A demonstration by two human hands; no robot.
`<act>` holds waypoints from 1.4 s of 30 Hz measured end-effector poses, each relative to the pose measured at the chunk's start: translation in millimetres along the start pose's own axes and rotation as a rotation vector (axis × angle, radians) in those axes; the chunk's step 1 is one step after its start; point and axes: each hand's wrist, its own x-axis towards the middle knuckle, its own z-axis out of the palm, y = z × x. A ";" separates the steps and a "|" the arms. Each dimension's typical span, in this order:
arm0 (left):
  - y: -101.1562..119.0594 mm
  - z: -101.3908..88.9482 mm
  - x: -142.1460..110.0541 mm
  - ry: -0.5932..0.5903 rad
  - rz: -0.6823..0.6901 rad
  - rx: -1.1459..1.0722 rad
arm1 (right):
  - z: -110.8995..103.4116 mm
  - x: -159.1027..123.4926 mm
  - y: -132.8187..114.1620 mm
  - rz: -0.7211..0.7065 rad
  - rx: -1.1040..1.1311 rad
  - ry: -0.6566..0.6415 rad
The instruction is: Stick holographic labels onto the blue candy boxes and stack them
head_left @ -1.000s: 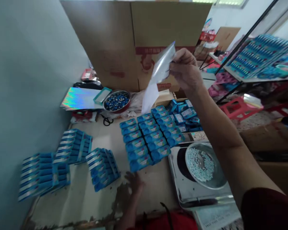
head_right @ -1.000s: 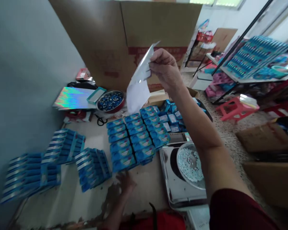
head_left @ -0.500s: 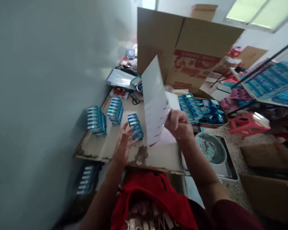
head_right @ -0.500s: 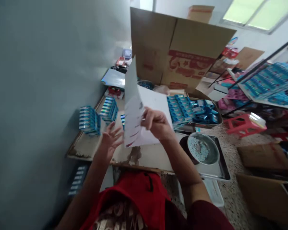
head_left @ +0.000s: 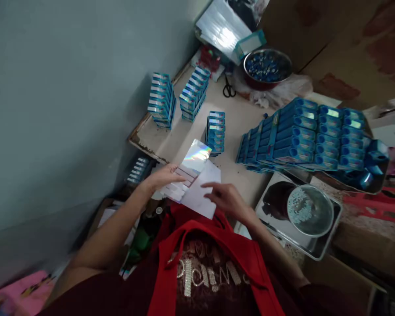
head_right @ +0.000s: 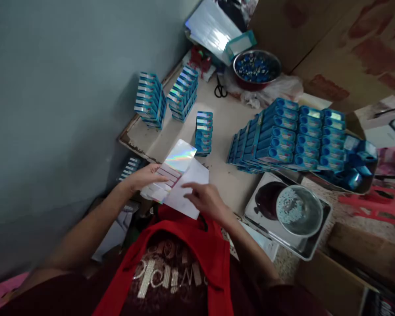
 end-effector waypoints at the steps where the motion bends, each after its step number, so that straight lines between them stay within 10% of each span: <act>1: 5.0 -2.1 3.8 -0.030 0.008 0.061 | -16.0 7.1 -4.7 -0.020 -0.092 0.070; 4: 24.3 -3.9 14.4 -0.115 0.044 0.247 | -49.6 51.9 -12.8 -0.241 -0.346 0.150; 9: 48.7 -2.2 31.7 -0.127 0.046 0.411 | -50.3 130.9 17.3 -0.311 -0.419 -0.270; 12: 48.9 -3.9 49.3 -0.112 0.039 0.443 | -40.0 145.3 40.8 -0.261 -0.371 -0.302; 29: 6.9 -29.3 94.2 -0.201 -0.143 0.252 | 49.9 80.1 94.0 -0.304 -0.761 0.089; 42: 10.4 -27.5 93.0 -0.203 -0.189 0.191 | 45.9 84.7 100.2 -0.416 -0.652 0.170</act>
